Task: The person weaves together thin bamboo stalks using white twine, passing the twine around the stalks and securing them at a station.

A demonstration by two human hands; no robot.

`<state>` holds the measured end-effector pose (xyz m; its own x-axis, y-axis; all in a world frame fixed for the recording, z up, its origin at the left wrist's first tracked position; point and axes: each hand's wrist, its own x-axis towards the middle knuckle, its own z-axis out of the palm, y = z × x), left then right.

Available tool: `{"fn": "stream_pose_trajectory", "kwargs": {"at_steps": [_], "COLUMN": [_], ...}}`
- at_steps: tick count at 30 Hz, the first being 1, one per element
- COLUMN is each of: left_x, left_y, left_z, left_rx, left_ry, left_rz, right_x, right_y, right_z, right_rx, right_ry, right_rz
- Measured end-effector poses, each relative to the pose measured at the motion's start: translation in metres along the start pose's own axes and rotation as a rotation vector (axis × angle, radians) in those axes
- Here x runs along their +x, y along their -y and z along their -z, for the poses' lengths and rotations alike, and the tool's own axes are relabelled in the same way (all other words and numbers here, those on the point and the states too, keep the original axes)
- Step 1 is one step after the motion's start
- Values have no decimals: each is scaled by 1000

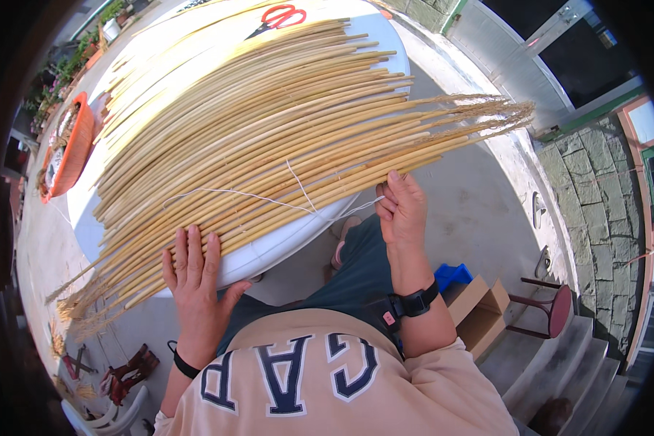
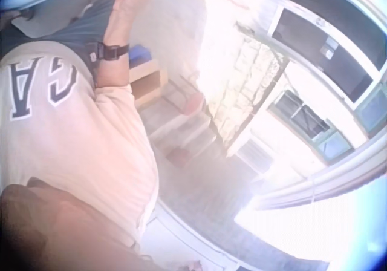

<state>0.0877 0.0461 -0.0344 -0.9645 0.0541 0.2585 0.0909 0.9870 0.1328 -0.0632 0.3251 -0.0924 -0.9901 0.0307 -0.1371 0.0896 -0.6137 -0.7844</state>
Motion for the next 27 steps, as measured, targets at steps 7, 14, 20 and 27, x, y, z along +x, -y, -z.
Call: {"fn": "stream_pose_trajectory", "kwargs": {"at_steps": [7, 14, 20, 27], "left_x": [0, 2, 3, 2], "left_y": [-1, 4, 3, 3], "left_z": [-1, -3, -5, -7], "left_rx": [-16, 11, 31, 14], "left_ry": [-16, -29, -48, -88], "left_rz": [-5, -11, -16, -26], "right_x": [1, -1, 0, 2], "right_y": [-4, -3, -5, -10], "right_z": [-3, -18, -24, -21], "right_rx": [33, 90, 114, 154], "right_ry": [-24, -113, -226, -199], "right_rz": [24, 12, 43, 9]}}
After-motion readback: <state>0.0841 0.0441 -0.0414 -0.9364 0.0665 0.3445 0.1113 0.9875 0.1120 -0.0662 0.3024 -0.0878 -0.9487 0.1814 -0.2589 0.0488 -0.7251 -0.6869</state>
